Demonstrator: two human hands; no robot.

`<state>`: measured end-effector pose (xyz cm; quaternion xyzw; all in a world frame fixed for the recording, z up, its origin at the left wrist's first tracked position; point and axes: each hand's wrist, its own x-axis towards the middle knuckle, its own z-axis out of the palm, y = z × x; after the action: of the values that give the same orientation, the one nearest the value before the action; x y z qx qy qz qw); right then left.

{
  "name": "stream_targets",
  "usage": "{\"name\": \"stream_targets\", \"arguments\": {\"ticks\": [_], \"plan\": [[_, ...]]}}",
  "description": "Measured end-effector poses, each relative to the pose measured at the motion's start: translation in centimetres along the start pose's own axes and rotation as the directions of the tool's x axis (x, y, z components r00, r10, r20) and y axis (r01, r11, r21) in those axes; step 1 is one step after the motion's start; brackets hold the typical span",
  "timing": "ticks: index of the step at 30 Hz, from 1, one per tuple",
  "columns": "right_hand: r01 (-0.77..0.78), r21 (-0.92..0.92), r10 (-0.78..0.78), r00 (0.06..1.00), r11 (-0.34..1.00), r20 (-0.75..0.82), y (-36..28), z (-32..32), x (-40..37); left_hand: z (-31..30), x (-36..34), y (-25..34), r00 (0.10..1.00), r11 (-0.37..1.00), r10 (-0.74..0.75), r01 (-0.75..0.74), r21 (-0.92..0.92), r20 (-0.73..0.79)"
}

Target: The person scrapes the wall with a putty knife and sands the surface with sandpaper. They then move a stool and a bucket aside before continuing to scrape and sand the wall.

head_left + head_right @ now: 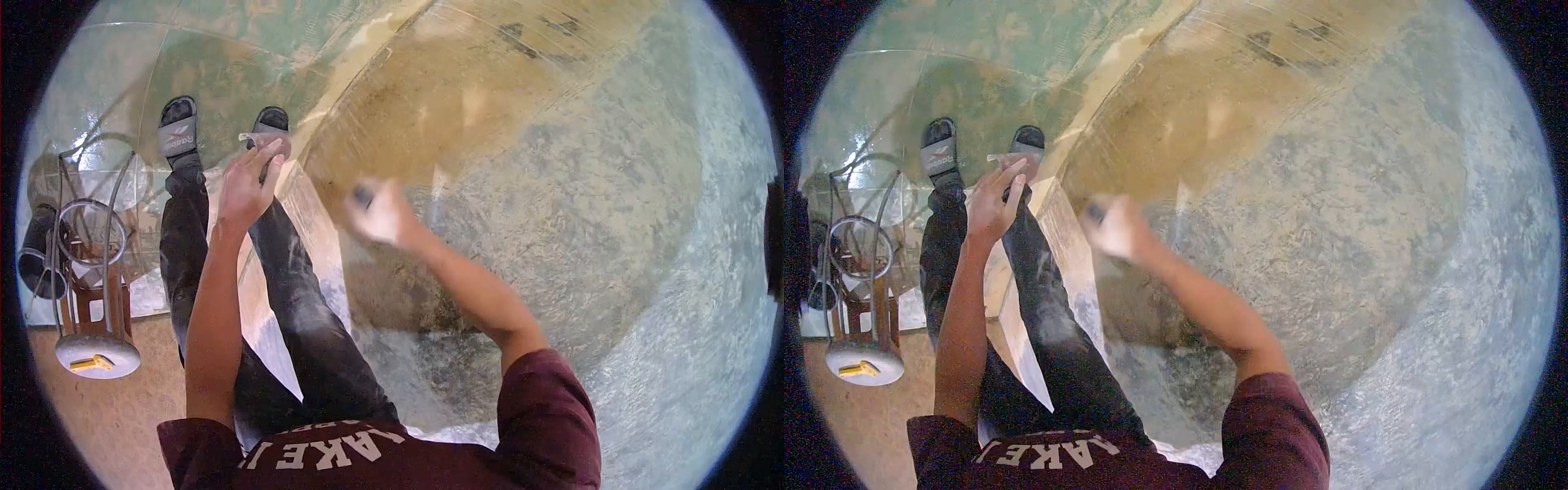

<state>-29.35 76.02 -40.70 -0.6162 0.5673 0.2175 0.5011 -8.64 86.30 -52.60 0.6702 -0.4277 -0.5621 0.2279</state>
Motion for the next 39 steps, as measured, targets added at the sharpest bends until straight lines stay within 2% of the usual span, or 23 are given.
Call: {"name": "stream_targets", "arguments": {"ticks": [2, 4, 6, 8, 9, 11, 12, 13, 14, 15, 19, 20, 23, 25, 26, 27, 28, 29, 30, 33, 35, 38, 39], "plan": [[0.083, 0.106, -0.086, 0.996, 0.991, 0.026, -4.7, -2.3, 0.0, -0.2, 0.0, 0.0, 0.999, 1.0, -0.027, 0.027, 0.013, 0.017], [0.35, 0.009, -0.323, 0.873, 0.937, -0.365, -8.7, -8.9, 1.3, 0.3, -0.5, -0.2, 0.997, 0.999, -0.049, 0.048, 0.02, 0.053], [0.451, 0.15, -0.255, 0.714, 0.88, -0.652, -10.0, -16.8, 2.6, 1.5, -0.6, -0.2, 0.998, 0.997, -0.042, 0.045, -0.069, 0.04], [0.496, 0.212, -0.247, 0.704, 0.842, -0.666, -9.5, -20.9, 3.0, 1.8, -0.4, 0.6, 0.995, 0.994, -0.039, 0.048, -0.101, 0.09], [0.449, 0.066, -0.23, 0.572, 0.891, -0.788, -4.0, -21.0, 3.6, 1.8, -0.6, 1.1, 0.988, 0.991, -0.04, 0.058, -0.118, 0.147], [-0.106, 0.018, 0.091, 0.738, 0.994, -0.669, 3.3, -9.6, 2.6, 1.8, -0.5, 1.2, 0.991, 0.993, -0.019, 0.034, -0.115, 0.131], [-0.354, -0.081, 0.246, 0.781, 0.932, -0.574, 6.8, -3.9, 2.1, 1.9, -0.6, 0.8, 0.99, 0.988, -0.036, 0.055, -0.146, 0.133], [-0.331, 0.086, 0.341, 0.886, 0.94, -0.315, 4.4, 0.7, -0.4, 1.9, -0.5, 0.3, 0.99, 0.981, -0.056, 0.079, -0.176, 0.132], [-0.014, 0.007, 0.015, 0.977, 1.0, -0.213, 2.8, 4.1, -1.8, 1.7, -0.2, -0.1, 0.992, 0.981, -0.047, 0.069, -0.183, 0.12], [0.13, 0.004, -0.13, 0.99, 0.991, 0.049, 1.0, 5.6, -2.7, 1.4, -0.2, -0.4, 0.998, 0.978, -0.024, 0.036, -0.208, 0.061], [0.305, 0.199, -0.288, 0.951, 0.931, -0.112, -9.5, -3.6, 0.1, 1.6, -1.0, -0.6, 0.999, 0.955, -0.04, 0.045, -0.294, 0.023], [0.512, -0.012, -0.479, 0.794, 0.859, -0.374, -11.3, -7.5, 1.8, 1.7, -1.3, -0.6, 0.999, 0.955, -0.046, 0.051, -0.293, 0.026], [0.449, 0.077, -0.332, 0.755, 0.89, -0.566, -10.6, -17.1, 3.1, 1.5, -1.2, -0.4, 0.996, 0.956, -0.065, 0.082, -0.282, 0.067], [-0.131, -0.05, 0.051, 0.671, 0.99, -0.74, 5.6, -14.3, 4.6, 0.7, -1.2, 0.1, 0.988, 0.927, -0.095, 0.132, -0.351, 0.121], [-0.072, -0.151, -0.034, 0.801, 0.986, -0.598, 4.4, -7.8, 3.7, 0.4, -1.0, 0.0, 0.99, 0.929, -0.088, 0.123, -0.35, 0.114], [-0.213, -0.009, 0.185, 0.866, 0.977, -0.466, 6.1, -1.9, 1.3, 0.3, -0.9, -0.1, 0.991, 0.948, -0.07, 0.102, -0.302, 0.118], [-0.052, 0.041, 0.061, 0.963, 0.998, -0.263, 4.0, 1.3, -0.7, 0.2, -0.8, -0.3, 0.991, 0.964, -0.054, 0.085, -0.253, 0.124], [0.205, -0.079, -0.216, 0.96, 0.976, -0.178, 2.4, 4.3, -1.2, 0.0, -0.4, -0.6, 0.993, 0.965, -0.052, 0.078, -0.25, 0.11], [0.128, -0.073, -0.135, 0.987, 0.989, -0.092, 0.3, 6.0, -2.2, -0.2, -0.3, -1.0, 0.996, 0.962, -0.04, 0.06, -0.265, 0.081], [-0.017, 0.127, 0.035, 0.99, 0.992, -0.138, -5.6, 3.4, -1.0, 0.0, -0.7, -1.1, 0.997, 0.95, -0.027, 0.05, -0.309, 0.078], [0.014, 0.149, 0.01, 0.987, 0.989, -0.16, -8.0, -2.7, 0.8, 0.6, -1.1, -1.1, 0.996, 0.935, -0.03, 0.057, -0.349, 0.083], [0.122, -0.002, -0.109, 0.885, 0.993, -0.453, -9.4, -13.3, 2.5, 1.6, -1.7, -1.0, 0.996, 0.951, -0.043, 0.064, -0.303, 0.076], [0.249, 0.107, -0.144, 0.805, 0.963, -0.575, -10.9, -16.6, 2.8, 1.5, -1.9, -0.8, 0.996, 0.954, -0.044, 0.065, -0.292, 0.079]]}}
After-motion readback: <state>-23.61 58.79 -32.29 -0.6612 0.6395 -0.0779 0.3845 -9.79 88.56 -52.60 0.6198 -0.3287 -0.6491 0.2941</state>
